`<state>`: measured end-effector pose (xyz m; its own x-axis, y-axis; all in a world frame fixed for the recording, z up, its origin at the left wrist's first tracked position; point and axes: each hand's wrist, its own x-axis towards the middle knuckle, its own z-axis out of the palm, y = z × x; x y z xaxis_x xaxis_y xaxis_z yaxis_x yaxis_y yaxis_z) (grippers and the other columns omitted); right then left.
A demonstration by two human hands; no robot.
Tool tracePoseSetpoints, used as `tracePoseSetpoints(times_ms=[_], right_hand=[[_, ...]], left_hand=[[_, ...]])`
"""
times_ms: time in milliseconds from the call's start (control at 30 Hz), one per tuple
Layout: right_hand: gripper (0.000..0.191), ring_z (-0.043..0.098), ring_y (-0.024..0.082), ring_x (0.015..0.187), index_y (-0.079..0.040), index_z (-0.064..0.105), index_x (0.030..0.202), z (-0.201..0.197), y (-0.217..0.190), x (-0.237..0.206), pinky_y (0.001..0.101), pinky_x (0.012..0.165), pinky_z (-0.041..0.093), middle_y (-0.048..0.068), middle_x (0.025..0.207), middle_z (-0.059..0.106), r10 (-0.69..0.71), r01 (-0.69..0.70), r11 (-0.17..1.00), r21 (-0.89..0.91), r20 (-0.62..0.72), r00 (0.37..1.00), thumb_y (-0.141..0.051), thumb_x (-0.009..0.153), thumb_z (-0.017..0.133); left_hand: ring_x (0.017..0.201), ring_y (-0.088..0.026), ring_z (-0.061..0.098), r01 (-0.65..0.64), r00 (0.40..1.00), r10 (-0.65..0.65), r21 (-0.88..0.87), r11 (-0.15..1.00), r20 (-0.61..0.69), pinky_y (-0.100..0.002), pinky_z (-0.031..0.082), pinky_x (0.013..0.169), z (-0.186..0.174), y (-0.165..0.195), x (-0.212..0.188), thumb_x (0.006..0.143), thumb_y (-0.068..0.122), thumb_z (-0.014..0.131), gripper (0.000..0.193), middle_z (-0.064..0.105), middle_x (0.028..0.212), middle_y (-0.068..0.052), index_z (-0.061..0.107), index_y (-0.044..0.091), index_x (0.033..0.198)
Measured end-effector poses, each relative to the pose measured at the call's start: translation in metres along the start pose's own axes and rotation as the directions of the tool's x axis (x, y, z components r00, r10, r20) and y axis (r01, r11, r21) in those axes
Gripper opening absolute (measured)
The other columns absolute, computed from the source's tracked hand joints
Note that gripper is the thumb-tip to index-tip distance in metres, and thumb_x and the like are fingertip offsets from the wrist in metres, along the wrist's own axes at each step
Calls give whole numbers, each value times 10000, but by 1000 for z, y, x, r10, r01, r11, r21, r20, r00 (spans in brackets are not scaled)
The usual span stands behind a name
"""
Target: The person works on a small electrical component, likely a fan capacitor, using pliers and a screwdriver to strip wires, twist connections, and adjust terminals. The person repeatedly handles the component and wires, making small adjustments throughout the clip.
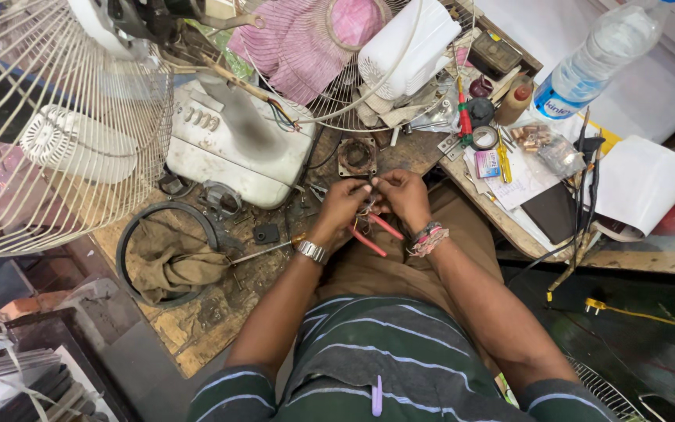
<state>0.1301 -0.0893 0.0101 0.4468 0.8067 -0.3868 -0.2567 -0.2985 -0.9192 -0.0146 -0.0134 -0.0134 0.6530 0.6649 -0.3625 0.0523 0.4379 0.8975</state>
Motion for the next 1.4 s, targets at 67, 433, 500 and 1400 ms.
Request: tracePoseSetpoints(times_ms=[67,433,500,1400], right_hand=[[171,649,91,541,41,729,937,-3,0,0,250,476,550,48,728,707,-21,20,999,-45,-19,1000,-128,921,739],[138,607,60,574,40,728,948,-6,2,-1,217,487,464,39,775,721,-90,89,996,-25,-41,995,-93,922,757],[133,633,57,607,34,718,976,-6,5,-2,211,507,479,39,786,723,-104,103,994,-28,-40,994,-85,924,749],[136,560,66,578,25,727,946,-11,-6,7,243,503,456,13,775,690,-82,100,972,-210,93,992,-103,912,762]], left_hand=[[668,-163,715,63,998,-64,-137,989,0,-298,585,540,4,-6,3,957,124,646,233,741,851,-91,694,-52,1101],[557,-154,659,109,993,-119,-303,947,-13,-279,536,469,13,4,3,950,120,695,165,693,764,-68,695,-45,946],[564,-145,656,121,993,-119,-326,938,26,-275,532,476,12,5,5,956,119,713,172,696,763,-79,696,-51,934],[511,-103,556,114,992,-124,-220,969,-32,-293,542,448,8,3,7,943,194,745,218,629,740,-27,680,-6,886]])
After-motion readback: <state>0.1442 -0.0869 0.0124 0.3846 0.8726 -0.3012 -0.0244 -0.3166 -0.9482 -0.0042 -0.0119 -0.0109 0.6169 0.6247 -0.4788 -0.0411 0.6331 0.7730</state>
